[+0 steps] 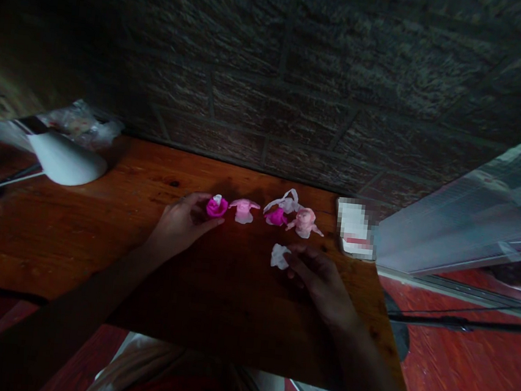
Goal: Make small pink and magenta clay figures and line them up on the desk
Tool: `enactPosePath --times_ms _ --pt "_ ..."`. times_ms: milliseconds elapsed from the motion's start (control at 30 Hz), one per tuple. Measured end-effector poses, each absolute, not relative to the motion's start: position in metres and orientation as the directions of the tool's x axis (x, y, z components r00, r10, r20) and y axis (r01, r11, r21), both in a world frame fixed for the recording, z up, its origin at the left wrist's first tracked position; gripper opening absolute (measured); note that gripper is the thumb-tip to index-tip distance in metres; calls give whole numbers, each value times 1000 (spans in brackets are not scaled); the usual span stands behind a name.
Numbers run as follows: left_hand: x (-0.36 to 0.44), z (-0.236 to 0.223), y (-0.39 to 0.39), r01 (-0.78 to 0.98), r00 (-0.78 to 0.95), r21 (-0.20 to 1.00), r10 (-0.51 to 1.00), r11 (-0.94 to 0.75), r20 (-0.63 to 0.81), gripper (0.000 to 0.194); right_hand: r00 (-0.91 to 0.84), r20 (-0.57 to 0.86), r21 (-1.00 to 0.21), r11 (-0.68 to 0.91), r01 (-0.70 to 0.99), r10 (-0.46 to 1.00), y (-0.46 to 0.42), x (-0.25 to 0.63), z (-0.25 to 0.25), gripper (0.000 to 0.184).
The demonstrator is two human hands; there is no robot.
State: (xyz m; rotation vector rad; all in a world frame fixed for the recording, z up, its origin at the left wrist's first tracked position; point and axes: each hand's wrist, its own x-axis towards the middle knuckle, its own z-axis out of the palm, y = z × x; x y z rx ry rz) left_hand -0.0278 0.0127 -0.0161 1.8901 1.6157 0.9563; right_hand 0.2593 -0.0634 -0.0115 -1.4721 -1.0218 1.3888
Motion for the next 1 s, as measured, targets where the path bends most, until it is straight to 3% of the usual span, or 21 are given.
enactPosePath --times_ms 467,800,1000 --pt "-34 -22 17 584 26 796 984 -156 174 68 35 -278 -959 -279 46 960 -64 262 -15 51" --pt "-51 -24 18 623 1 774 989 -115 146 57 -118 -196 -980 -191 52 974 -43 207 23 32" --pt "-66 -12 4 685 -41 721 984 -99 174 52 -127 -133 -987 -143 -67 983 -30 164 16 28"
